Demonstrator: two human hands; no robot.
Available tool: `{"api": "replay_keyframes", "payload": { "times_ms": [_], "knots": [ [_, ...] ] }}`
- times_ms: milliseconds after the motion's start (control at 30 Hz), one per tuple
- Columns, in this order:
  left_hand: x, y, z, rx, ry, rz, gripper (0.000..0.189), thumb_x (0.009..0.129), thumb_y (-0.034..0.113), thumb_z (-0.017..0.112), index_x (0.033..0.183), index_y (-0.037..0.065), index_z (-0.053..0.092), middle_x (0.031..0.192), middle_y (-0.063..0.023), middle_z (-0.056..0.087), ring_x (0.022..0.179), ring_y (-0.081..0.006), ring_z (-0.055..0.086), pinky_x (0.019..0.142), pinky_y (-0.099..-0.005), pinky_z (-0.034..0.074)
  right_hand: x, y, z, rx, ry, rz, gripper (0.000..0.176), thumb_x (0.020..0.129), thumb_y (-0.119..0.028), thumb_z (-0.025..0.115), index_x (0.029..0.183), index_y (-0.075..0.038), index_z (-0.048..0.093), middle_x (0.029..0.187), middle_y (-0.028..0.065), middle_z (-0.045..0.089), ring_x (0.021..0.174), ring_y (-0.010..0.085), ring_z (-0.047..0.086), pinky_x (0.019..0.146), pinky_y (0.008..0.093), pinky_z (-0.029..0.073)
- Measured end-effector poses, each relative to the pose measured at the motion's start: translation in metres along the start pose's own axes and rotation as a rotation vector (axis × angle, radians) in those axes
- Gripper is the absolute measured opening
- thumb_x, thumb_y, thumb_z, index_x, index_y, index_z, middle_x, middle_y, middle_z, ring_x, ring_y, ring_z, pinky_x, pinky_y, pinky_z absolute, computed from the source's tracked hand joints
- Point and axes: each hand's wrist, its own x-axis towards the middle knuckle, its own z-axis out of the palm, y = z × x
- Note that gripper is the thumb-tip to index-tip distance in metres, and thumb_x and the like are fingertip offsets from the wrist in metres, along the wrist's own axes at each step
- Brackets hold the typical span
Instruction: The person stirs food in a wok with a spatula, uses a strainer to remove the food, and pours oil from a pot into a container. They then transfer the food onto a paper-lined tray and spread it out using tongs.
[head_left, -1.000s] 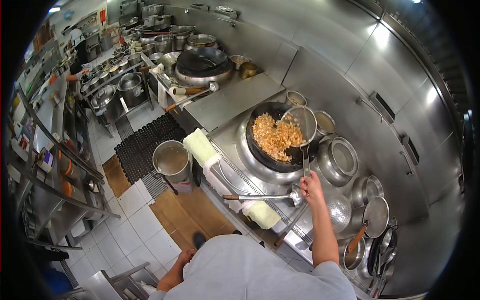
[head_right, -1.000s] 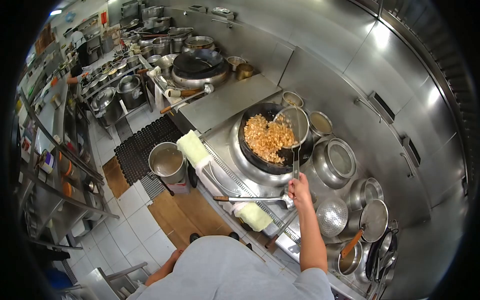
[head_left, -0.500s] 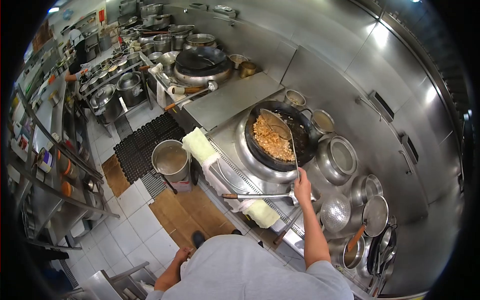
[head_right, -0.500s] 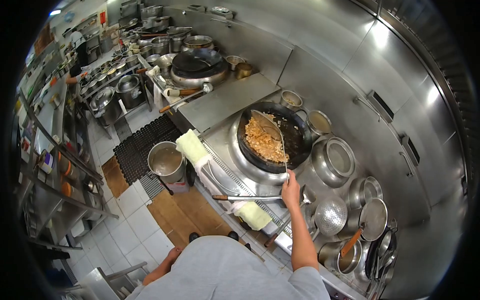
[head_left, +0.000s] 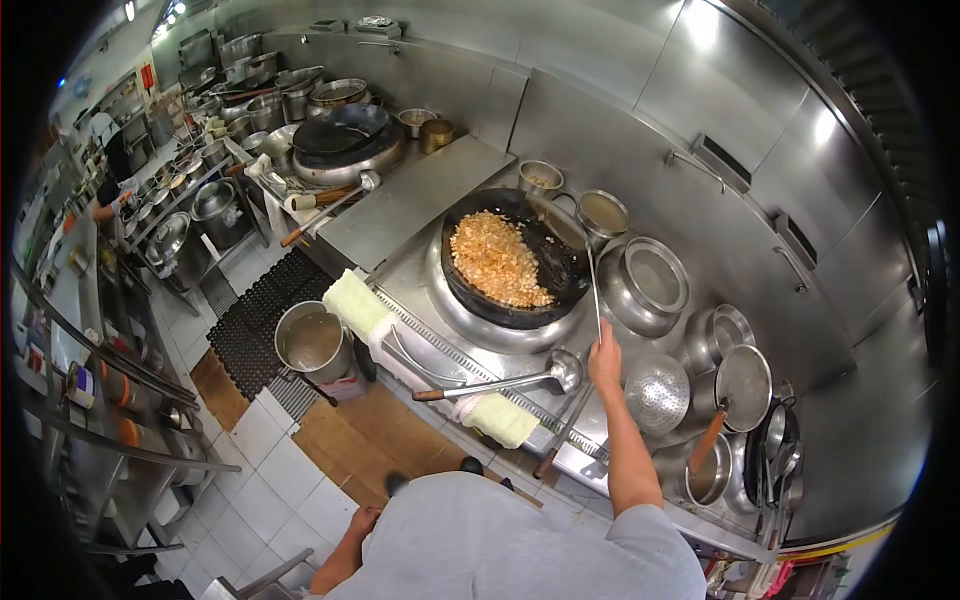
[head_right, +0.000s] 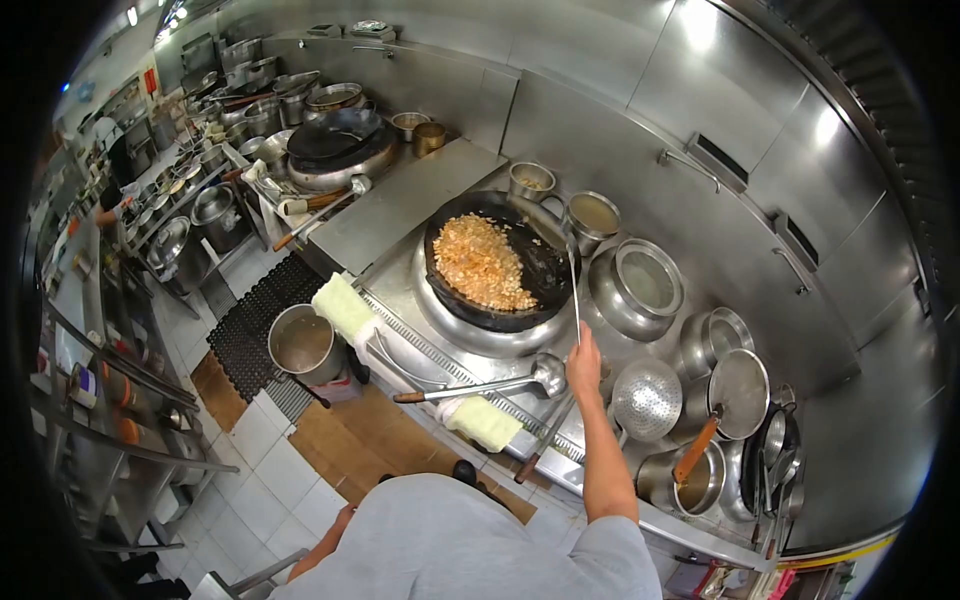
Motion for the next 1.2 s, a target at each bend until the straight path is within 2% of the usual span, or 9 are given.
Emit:
{"api": "replay_keyframes", "payload": {
  "times_ms": [133, 233, 300, 333, 467, 567, 800, 1067, 1200],
  "knots": [
    [0.013, -0.004, -0.003, -0.002, -0.011, -0.162, 0.026, 0.081, 0.021, 0.059, 0.097, 0.001, 0.061, 0.073, -0.0060, 0.062, 0.059, -0.0161, 0.055, 0.054, -0.0310, 0.046, 0.037, -0.013, 0.021, 0.094, 0.102, 0.048, 0.042, 0.086, -0.002, 0.045, 0.127, -0.007, 0.043, 0.111, 0.0281, 0.055, 0.103, 0.0459, 0.052, 0.084, 0.0494, 0.041],
    [0.009, 0.000, -0.009, 0.002, 0.004, -0.071, 0.027, 0.082, 0.021, 0.058, 0.101, 0.002, 0.060, 0.074, -0.0062, 0.061, 0.059, -0.0160, 0.055, 0.053, -0.0312, 0.046, 0.062, 0.007, 0.041, 0.092, 0.072, 0.182, 0.041, 0.087, -0.004, 0.045, 0.127, -0.007, 0.041, 0.113, 0.0280, 0.055, 0.101, 0.0459, 0.053, 0.083, 0.0483, 0.042],
    [-0.001, 0.012, -0.009, -0.012, 0.052, -0.107, 0.027, 0.082, 0.020, 0.058, 0.102, 0.002, 0.059, 0.075, -0.0068, 0.062, 0.059, -0.0168, 0.055, 0.053, -0.0317, 0.046, 0.070, 0.013, 0.059, 0.022, 0.134, 0.196, 0.042, 0.086, -0.004, 0.043, 0.127, -0.008, 0.040, 0.101, 0.0221, 0.061, 0.081, 0.0395, 0.062, 0.067, 0.0457, 0.048],
    [-0.005, 0.015, -0.009, -0.034, 0.082, -0.145, 0.028, 0.082, 0.020, 0.058, 0.103, 0.002, 0.059, 0.075, -0.0074, 0.062, 0.058, -0.0175, 0.055, 0.054, -0.0322, 0.047, 0.073, 0.007, 0.057, 0.307, -0.104, 0.491, 0.045, 0.086, -0.003, 0.041, 0.131, -0.011, 0.036, 0.083, 0.0123, 0.058, 0.055, 0.0233, 0.057, 0.043, 0.0363, 0.044],
    [-0.017, -0.037, 0.000, 0.009, 0.137, -0.044, 0.028, 0.082, 0.021, 0.060, 0.104, 0.003, 0.059, 0.079, -0.0104, 0.064, 0.065, -0.0192, 0.059, 0.060, -0.0319, 0.049, 0.075, -0.013, 0.074, 0.963, -0.274, 0.726, 0.035, 0.090, -0.004, 0.038, 0.124, -0.013, 0.035, 0.070, 0.0046, 0.047, 0.045, 0.0091, 0.037, 0.034, 0.0244, 0.029],
    [-0.015, -0.074, 0.000, -0.274, 0.129, -0.333, 0.030, 0.082, 0.024, 0.061, 0.105, 0.003, 0.059, 0.084, -0.0134, 0.066, 0.075, -0.0202, 0.062, 0.069, -0.0310, 0.050, 0.088, -0.007, 0.088, 1.198, -0.418, 0.778, 0.024, 0.089, -0.001, 0.038, 0.111, -0.008, 0.039, 0.072, 0.0049, 0.048, 0.046, 0.0076, 0.039, 0.034, 0.0213, 0.029],
    [-0.059, -0.125, -0.006, -0.195, 0.118, -0.289, 0.031, 0.083, 0.024, 0.061, 0.105, 0.002, 0.059, 0.086, -0.0135, 0.066, 0.078, -0.0197, 0.062, 0.072, -0.0306, 0.050, 0.091, -0.018, 0.075, 1.125, -0.628, 0.606, 0.029, 0.089, -0.001, 0.040, 0.117, -0.010, 0.039, 0.073, 0.0040, 0.050, 0.045, 0.0060, 0.037, 0.033, 0.0195, 0.027],
    [0.013, -0.041, -0.010, -0.151, 0.037, -0.255, 0.031, 0.083, 0.024, 0.061, 0.105, 0.002, 0.059, 0.088, -0.0136, 0.066, 0.082, -0.0191, 0.062, 0.075, -0.0300, 0.050, 0.024, -0.026, 0.025, 0.534, -0.454, 0.151, 0.041, 0.085, -0.005, 0.046, 0.126, -0.011, 0.044, 0.070, 0.0024, 0.051, 0.047, 0.0064, 0.041, 0.037, 0.0224, 0.031],
    [0.021, -0.020, -0.015, -0.374, -0.022, -0.207, 0.030, 0.085, 0.022, 0.060, 0.104, 0.000, 0.059, 0.092, -0.0125, 0.066, 0.084, -0.0183, 0.062, 0.076, -0.0302, 0.049, -0.013, -0.034, -0.025, 0.270, -0.304, 0.011, 0.041, 0.084, -0.006, 0.048, 0.126, -0.007, 0.047, 0.079, 0.0120, 0.059, 0.069, 0.0177, 0.056, 0.070, 0.0308, 0.045]
  ]
}}
